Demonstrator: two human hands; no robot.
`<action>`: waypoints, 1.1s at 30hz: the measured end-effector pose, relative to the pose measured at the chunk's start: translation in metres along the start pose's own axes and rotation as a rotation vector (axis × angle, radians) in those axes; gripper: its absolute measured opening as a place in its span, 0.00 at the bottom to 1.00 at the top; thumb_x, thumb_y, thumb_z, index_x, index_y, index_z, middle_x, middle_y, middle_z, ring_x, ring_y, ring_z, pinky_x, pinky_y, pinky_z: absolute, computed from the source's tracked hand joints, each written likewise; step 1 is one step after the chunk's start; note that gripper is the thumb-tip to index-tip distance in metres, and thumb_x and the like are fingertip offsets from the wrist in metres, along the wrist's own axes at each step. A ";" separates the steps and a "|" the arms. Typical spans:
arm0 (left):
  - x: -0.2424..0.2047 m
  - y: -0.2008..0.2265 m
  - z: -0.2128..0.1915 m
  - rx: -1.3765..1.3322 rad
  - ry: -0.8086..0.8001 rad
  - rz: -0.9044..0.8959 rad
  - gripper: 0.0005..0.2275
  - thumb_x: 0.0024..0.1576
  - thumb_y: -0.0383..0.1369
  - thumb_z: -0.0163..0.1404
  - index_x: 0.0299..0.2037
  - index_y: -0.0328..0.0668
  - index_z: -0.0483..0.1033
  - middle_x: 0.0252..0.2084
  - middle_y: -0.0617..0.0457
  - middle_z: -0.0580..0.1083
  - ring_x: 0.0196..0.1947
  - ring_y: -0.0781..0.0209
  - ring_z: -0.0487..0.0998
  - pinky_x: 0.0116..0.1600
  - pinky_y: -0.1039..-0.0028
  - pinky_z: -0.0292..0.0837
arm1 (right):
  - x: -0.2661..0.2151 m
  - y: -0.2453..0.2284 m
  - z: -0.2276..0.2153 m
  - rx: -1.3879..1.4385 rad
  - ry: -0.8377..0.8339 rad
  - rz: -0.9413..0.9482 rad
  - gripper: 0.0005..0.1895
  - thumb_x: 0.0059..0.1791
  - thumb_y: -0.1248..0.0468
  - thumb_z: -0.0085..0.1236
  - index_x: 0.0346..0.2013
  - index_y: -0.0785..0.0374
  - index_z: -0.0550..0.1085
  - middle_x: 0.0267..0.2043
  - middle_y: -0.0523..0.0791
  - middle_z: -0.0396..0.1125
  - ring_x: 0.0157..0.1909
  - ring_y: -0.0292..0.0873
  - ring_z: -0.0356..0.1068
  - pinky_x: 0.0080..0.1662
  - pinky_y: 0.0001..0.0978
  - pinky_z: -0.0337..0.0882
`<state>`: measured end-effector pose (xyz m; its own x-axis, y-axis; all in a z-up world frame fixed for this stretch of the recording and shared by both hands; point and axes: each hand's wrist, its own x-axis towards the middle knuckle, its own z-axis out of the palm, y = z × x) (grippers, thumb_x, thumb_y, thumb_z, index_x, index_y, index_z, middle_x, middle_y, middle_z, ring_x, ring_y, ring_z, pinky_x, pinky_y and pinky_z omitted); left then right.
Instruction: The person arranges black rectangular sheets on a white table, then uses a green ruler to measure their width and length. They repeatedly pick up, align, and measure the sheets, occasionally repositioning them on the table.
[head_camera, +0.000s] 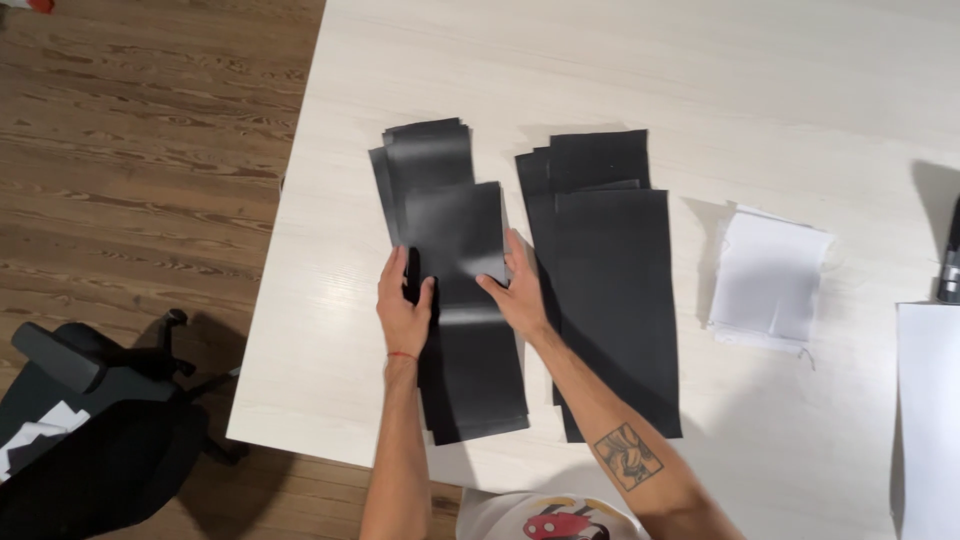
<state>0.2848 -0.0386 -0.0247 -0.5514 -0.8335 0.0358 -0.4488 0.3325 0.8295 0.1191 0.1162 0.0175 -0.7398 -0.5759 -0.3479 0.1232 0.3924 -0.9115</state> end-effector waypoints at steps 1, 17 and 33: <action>-0.007 0.006 -0.004 -0.005 0.000 0.009 0.33 0.68 0.33 0.64 0.85 0.51 0.70 0.83 0.50 0.70 0.80 0.47 0.72 0.77 0.60 0.76 | -0.008 0.008 -0.006 -0.001 0.007 -0.007 0.58 0.55 0.51 0.75 0.93 0.46 0.51 0.82 0.68 0.64 0.86 0.69 0.57 0.78 0.64 0.68; -0.043 0.022 0.001 0.713 -0.015 0.522 0.31 0.75 0.53 0.51 0.83 0.41 0.72 0.89 0.41 0.64 0.90 0.40 0.58 0.88 0.30 0.42 | -0.297 0.037 -0.378 0.389 0.274 0.124 0.46 0.49 0.82 0.59 0.84 0.67 0.64 0.78 0.54 0.70 0.77 0.47 0.68 0.79 0.42 0.64; -0.313 0.118 0.190 0.634 -0.185 0.832 0.36 0.66 0.72 0.45 0.76 0.62 0.76 0.85 0.55 0.67 0.86 0.49 0.64 0.84 0.24 0.51 | -0.233 0.222 -0.537 -0.305 0.252 0.053 0.40 0.58 0.60 0.75 0.81 0.66 0.66 0.62 0.63 0.76 0.57 0.73 0.81 0.56 0.66 0.82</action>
<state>0.2711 0.3451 -0.0442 -0.9279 -0.1754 0.3290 -0.1361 0.9809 0.1390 -0.0361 0.7228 0.0137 -0.8814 -0.3700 -0.2936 -0.0083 0.6337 -0.7735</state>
